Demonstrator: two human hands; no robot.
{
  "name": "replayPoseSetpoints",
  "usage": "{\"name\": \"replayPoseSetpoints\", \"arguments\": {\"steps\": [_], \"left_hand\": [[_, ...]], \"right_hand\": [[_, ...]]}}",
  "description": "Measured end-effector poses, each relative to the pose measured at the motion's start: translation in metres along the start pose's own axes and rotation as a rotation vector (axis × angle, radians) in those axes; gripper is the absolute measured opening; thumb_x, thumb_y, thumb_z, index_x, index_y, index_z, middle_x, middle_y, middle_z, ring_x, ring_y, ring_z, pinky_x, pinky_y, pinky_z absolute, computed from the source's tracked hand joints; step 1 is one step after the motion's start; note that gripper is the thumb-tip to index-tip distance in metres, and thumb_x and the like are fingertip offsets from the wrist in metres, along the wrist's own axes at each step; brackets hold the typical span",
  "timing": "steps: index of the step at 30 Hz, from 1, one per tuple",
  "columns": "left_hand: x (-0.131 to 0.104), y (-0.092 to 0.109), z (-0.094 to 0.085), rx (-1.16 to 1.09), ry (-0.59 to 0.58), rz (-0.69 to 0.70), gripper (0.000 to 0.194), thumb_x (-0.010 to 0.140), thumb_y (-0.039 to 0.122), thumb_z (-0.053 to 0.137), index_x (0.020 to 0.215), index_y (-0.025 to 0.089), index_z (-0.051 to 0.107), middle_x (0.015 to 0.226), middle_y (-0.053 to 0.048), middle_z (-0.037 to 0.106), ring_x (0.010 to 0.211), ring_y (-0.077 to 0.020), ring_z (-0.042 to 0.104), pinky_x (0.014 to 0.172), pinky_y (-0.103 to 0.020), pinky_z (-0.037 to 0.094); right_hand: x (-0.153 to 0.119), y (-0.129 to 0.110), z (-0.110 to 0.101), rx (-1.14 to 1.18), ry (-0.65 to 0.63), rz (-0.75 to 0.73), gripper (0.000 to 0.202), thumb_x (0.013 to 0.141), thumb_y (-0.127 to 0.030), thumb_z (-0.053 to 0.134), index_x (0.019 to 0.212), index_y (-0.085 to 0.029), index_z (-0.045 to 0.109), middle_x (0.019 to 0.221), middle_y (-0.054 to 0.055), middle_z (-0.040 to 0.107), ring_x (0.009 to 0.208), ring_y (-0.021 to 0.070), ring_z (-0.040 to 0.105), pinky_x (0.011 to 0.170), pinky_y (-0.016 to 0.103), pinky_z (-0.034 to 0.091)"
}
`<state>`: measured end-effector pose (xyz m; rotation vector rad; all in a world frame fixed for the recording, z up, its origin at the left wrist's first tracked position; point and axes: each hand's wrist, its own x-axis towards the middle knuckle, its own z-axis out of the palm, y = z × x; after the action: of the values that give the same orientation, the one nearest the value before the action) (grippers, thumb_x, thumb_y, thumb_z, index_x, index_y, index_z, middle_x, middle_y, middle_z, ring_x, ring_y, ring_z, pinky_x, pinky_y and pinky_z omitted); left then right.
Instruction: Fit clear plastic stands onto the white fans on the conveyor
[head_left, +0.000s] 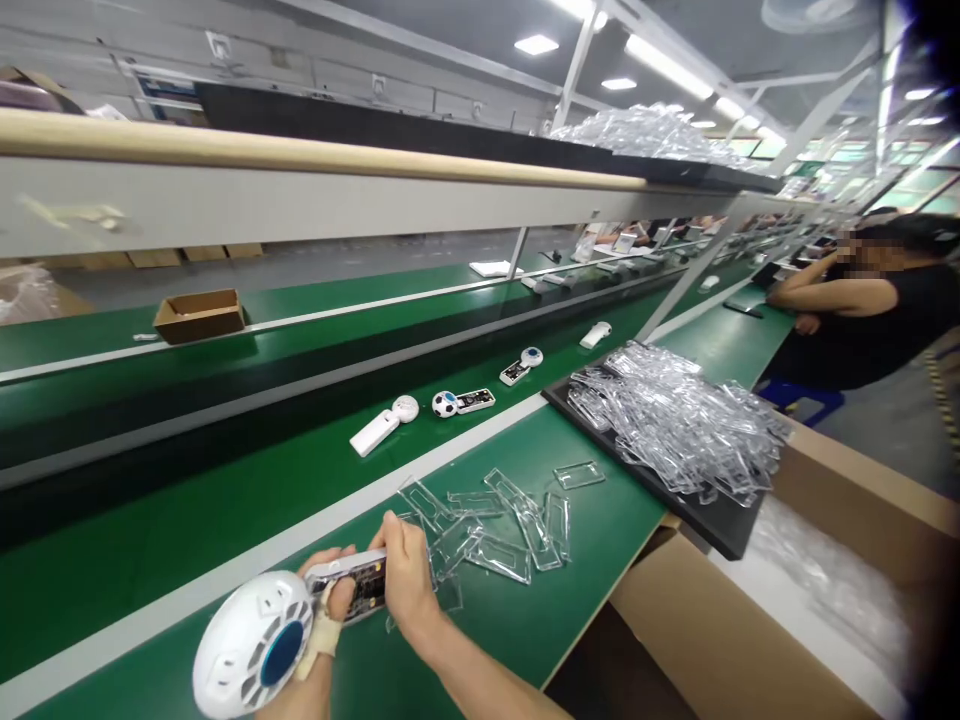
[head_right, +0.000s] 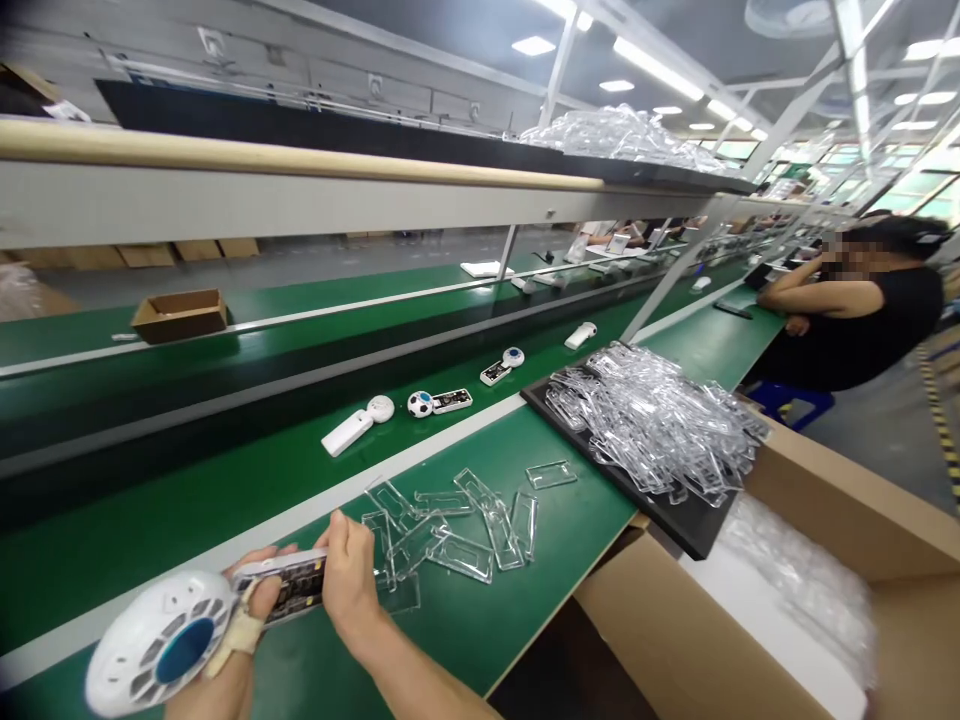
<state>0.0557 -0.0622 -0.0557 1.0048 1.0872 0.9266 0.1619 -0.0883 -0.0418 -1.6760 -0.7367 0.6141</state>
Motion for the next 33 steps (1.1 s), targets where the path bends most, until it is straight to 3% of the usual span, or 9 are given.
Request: {"name": "replayPoseSetpoints", "arguments": {"steps": [5,10,15,17,20,23,26,29,33], "left_hand": [[0.035,0.014,0.008,0.000,0.028,-0.124,0.046,0.057,0.043,0.078,0.096,0.023,0.064,0.085,-0.005,0.070,0.089,-0.0287,0.065,0.080,-0.041,0.052],[0.141,0.042,-0.034,0.236,0.193,-0.226,0.041,0.055,0.038,0.078,0.086,0.015,0.063,0.075,-0.006,0.066,0.071,-0.0239,0.064,0.068,-0.040,0.054],[0.209,0.061,-0.079,0.805,0.598,-0.102,0.046,0.053,0.044,0.077,0.085,0.017,0.057,0.107,-0.012,0.062,0.121,-0.0487,0.038,0.091,-0.060,0.037],[0.216,0.058,-0.067,1.035,0.631,0.139,0.058,0.059,0.049,0.071,0.103,0.014,0.054,0.123,-0.017,0.053,0.126,-0.0490,0.032,0.097,-0.059,0.030],[0.220,0.040,-0.010,1.179,0.158,0.410,0.066,0.076,0.052,0.052,0.126,0.011,0.044,0.125,-0.021,0.052,0.119,-0.0368,0.046,0.096,-0.043,0.038],[0.222,0.012,0.062,1.263,-0.187,0.362,0.069,0.080,0.053,0.046,0.138,0.017,0.035,0.128,-0.018,0.052,0.116,-0.0337,0.049,0.091,-0.040,0.039],[0.225,-0.013,0.108,1.365,-0.190,0.298,0.066,0.076,0.045,0.054,0.136,0.023,0.039,0.118,-0.017,0.057,0.110,-0.0384,0.050,0.091,-0.048,0.034],[0.229,-0.022,0.115,1.369,-0.125,0.297,0.060,0.071,0.036,0.059,0.129,0.023,0.047,0.112,-0.017,0.058,0.109,-0.0406,0.048,0.092,-0.053,0.029],[0.227,0.001,0.091,1.251,-0.095,0.316,0.055,0.074,0.039,0.058,0.126,0.025,0.046,0.110,-0.012,0.059,0.105,-0.0337,0.052,0.090,-0.046,0.035]], "right_hand": [[0.032,0.009,-0.016,-0.415,-0.265,-0.163,0.052,0.097,-0.024,0.019,0.068,-0.017,0.062,0.064,0.002,0.063,0.061,0.0128,0.058,0.059,0.022,0.042],[0.079,0.045,-0.064,-0.651,-0.466,-0.360,0.033,0.079,-0.004,0.047,0.106,-0.016,0.061,0.102,0.009,0.065,0.093,0.0205,0.060,0.080,0.032,0.045],[0.117,0.090,-0.104,-0.876,-0.824,-1.043,0.059,0.069,-0.001,0.060,0.125,-0.017,0.049,0.130,0.012,0.054,0.123,0.0235,0.044,0.097,0.038,0.038],[0.128,0.097,-0.106,-0.869,-0.871,-1.183,0.058,0.070,-0.004,0.063,0.125,-0.014,0.049,0.128,0.012,0.055,0.124,0.0234,0.044,0.097,0.039,0.038],[0.141,0.095,-0.104,-0.890,-0.912,-1.243,0.052,0.074,-0.008,0.062,0.124,-0.014,0.049,0.123,0.013,0.059,0.120,0.0226,0.048,0.096,0.039,0.039],[0.149,0.090,-0.104,-0.871,-0.918,-1.259,0.040,0.082,-0.010,0.055,0.122,-0.012,0.051,0.122,0.014,0.059,0.119,0.0212,0.048,0.097,0.038,0.038],[0.150,0.091,-0.111,-0.797,-0.908,-1.195,0.033,0.084,-0.009,0.049,0.117,-0.013,0.056,0.120,0.013,0.061,0.116,0.0188,0.051,0.100,0.037,0.036],[0.143,0.090,-0.124,-0.774,-0.865,-1.006,0.040,0.076,-0.002,0.048,0.110,-0.018,0.061,0.099,0.008,0.068,0.097,0.0174,0.060,0.101,0.038,0.036],[0.128,0.066,-0.135,-0.711,-0.652,-0.555,0.055,0.077,-0.003,0.041,0.129,-0.020,0.048,0.090,0.006,0.067,0.087,0.0202,0.061,0.089,0.040,0.044]]}}
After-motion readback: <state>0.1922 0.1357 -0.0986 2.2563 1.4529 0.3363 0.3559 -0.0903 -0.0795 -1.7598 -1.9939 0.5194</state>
